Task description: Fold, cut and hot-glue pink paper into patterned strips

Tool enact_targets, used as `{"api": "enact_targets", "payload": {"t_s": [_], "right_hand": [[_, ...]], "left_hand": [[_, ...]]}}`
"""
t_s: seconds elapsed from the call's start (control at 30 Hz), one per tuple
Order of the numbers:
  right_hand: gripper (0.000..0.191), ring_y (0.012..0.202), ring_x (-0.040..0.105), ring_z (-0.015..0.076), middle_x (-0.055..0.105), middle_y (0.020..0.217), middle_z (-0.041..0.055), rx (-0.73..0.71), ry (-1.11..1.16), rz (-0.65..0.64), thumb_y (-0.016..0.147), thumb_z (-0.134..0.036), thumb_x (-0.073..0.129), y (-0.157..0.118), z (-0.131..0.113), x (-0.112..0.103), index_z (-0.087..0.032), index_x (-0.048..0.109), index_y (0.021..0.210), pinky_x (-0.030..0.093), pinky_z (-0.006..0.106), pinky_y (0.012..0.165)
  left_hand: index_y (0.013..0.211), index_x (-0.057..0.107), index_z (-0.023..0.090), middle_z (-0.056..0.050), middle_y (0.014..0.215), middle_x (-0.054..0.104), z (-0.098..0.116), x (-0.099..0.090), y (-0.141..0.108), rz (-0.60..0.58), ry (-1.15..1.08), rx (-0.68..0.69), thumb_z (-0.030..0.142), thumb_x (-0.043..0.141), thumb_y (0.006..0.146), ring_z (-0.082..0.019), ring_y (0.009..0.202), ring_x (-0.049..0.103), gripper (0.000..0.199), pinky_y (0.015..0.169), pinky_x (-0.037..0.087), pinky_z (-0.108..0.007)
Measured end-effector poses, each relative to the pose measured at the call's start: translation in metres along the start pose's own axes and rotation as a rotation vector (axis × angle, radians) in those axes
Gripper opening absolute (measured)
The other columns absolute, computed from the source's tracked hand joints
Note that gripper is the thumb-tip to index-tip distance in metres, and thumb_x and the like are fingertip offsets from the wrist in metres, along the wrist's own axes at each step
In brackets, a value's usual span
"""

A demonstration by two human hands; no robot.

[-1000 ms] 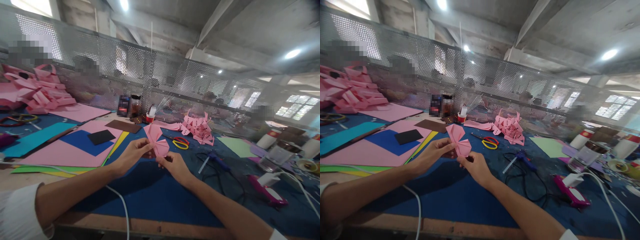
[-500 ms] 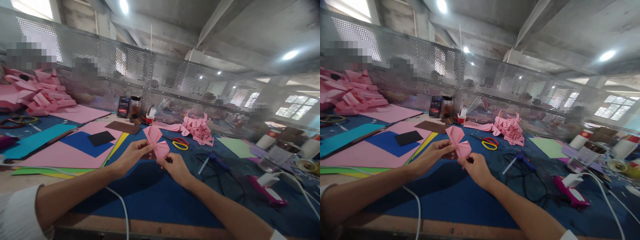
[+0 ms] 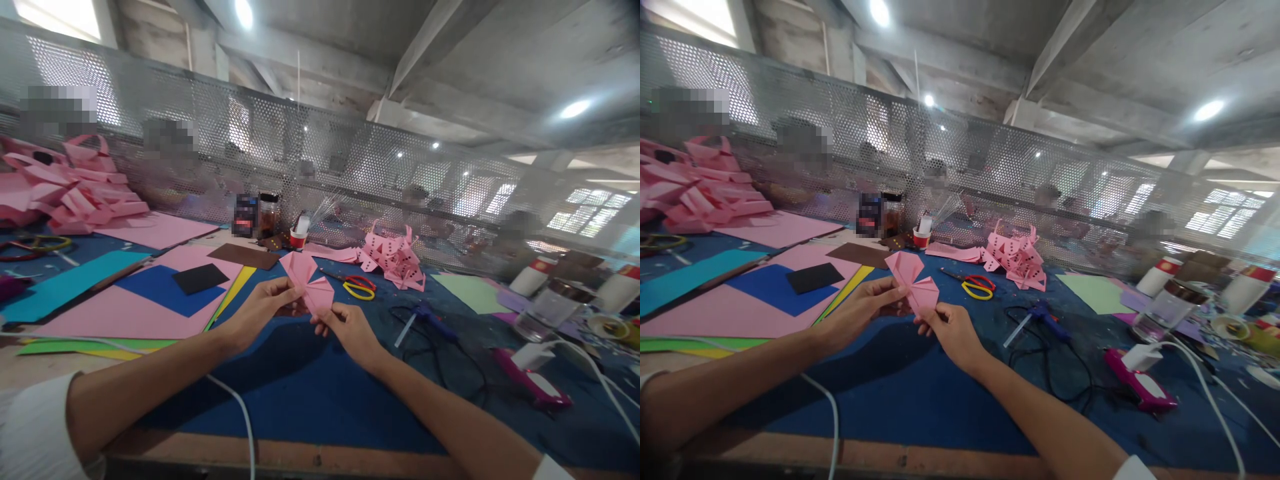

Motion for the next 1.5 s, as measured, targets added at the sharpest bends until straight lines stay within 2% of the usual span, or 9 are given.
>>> {"api": "enact_targets", "payload": {"t_s": [0.17, 0.27, 0.37, 0.53, 0.67, 0.83, 1.0, 1.3, 1.5], "right_hand": [[0.046, 0.065, 0.064, 0.0147, 0.071, 0.07, 0.0045, 0.008, 0.081, -0.012, 0.099, -0.05, 0.048, 0.0, 0.0, 0.001, -0.015, 0.074, 0.082, 0.051, 0.026, 0.068], [0.038, 0.068, 0.065, 0.015, 0.072, 0.075, 0.0043, 0.007, 0.029, -0.004, 0.095, -0.047, 0.056, 0.0, 0.0, 0.0, -0.015, 0.073, 0.085, 0.05, 0.025, 0.068], [0.028, 0.068, 0.064, 0.0147, 0.071, 0.074, 0.0027, 0.011, -0.073, 0.021, 0.089, -0.041, 0.067, 0.0, 0.001, -0.001, -0.015, 0.07, 0.079, 0.047, 0.023, 0.064], [0.025, 0.064, 0.061, 0.0142, 0.069, 0.068, 0.0014, 0.018, -0.147, 0.049, 0.088, -0.036, 0.067, -0.002, -0.002, -0.004, -0.015, 0.068, 0.075, 0.044, 0.023, 0.061], [0.025, 0.065, 0.062, 0.0144, 0.069, 0.069, 0.0018, 0.007, -0.141, 0.015, 0.089, -0.036, 0.065, -0.003, -0.005, -0.003, -0.015, 0.067, 0.076, 0.045, 0.023, 0.062], [0.028, 0.067, 0.062, 0.0145, 0.069, 0.073, 0.0018, 0.014, -0.053, -0.02, 0.088, -0.042, 0.067, -0.001, 0.001, 0.0, -0.015, 0.07, 0.087, 0.046, 0.022, 0.063], [0.033, 0.057, 0.056, 0.0117, 0.067, 0.065, 0.001, 0.067, -0.136, 0.025, 0.088, -0.042, 0.066, 0.0, 0.009, -0.003, -0.016, 0.068, 0.069, 0.04, 0.021, 0.054], [0.032, 0.056, 0.056, 0.0108, 0.065, 0.06, -0.0016, 0.028, -0.198, 0.065, 0.088, -0.035, 0.067, -0.001, 0.002, -0.005, -0.017, 0.063, 0.062, 0.037, 0.021, 0.055], [0.037, 0.055, 0.056, 0.0115, 0.064, 0.058, -0.0011, 0.031, -0.226, 0.069, 0.089, -0.041, 0.067, 0.0, 0.002, -0.005, -0.018, 0.059, 0.061, 0.038, 0.021, 0.055]], "left_hand": [[0.085, 0.068, 0.016, -0.005, 0.086, 0.07, 0.002, -0.001, -0.001, 0.01, -0.004, -0.001, 0.045, 0.069, 0.088, -0.018, 0.083, 0.064, 0.03, 0.081, 0.052, -0.032], [0.083, 0.068, 0.016, -0.004, 0.084, 0.069, 0.004, -0.001, -0.001, 0.028, -0.005, -0.004, 0.044, 0.071, 0.086, -0.016, 0.079, 0.063, 0.029, 0.08, 0.052, -0.031], [0.084, 0.068, 0.015, -0.005, 0.085, 0.069, 0.002, 0.0, 0.0, 0.012, -0.014, -0.011, 0.046, 0.071, 0.086, -0.017, 0.079, 0.063, 0.031, 0.08, 0.052, -0.032], [0.086, 0.07, 0.015, -0.006, 0.086, 0.07, -0.003, 0.002, 0.0, -0.002, -0.015, -0.028, 0.046, 0.071, 0.086, -0.018, 0.081, 0.063, 0.032, 0.08, 0.051, -0.032], [0.085, 0.07, 0.015, -0.005, 0.083, 0.07, -0.001, 0.003, -0.001, -0.009, -0.001, -0.018, 0.045, 0.071, 0.086, -0.017, 0.079, 0.062, 0.031, 0.077, 0.05, -0.03], [0.083, 0.07, 0.015, -0.005, 0.083, 0.07, 0.001, 0.002, -0.001, -0.004, 0.014, 0.0, 0.045, 0.071, 0.086, -0.017, 0.079, 0.063, 0.029, 0.078, 0.05, -0.03], [0.083, 0.07, 0.015, -0.005, 0.083, 0.07, -0.002, 0.004, 0.0, -0.015, 0.034, -0.009, 0.045, 0.071, 0.085, -0.016, 0.078, 0.062, 0.03, 0.078, 0.051, -0.031], [0.081, 0.069, 0.017, -0.003, 0.081, 0.067, 0.002, 0.0, 0.0, 0.016, 0.022, 0.01, 0.045, 0.07, 0.086, -0.016, 0.079, 0.061, 0.028, 0.078, 0.05, -0.03], [0.082, 0.069, 0.016, -0.003, 0.083, 0.067, 0.0, -0.001, 0.001, 0.0, 0.003, 0.019, 0.044, 0.069, 0.088, -0.017, 0.081, 0.061, 0.028, 0.082, 0.051, -0.033]]}}
Point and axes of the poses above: each hand's wrist, its own y-axis towards the middle knuckle, its own x-axis out of the palm, z = x × y, the point moved 5 cm from there along y, towards the middle knuckle
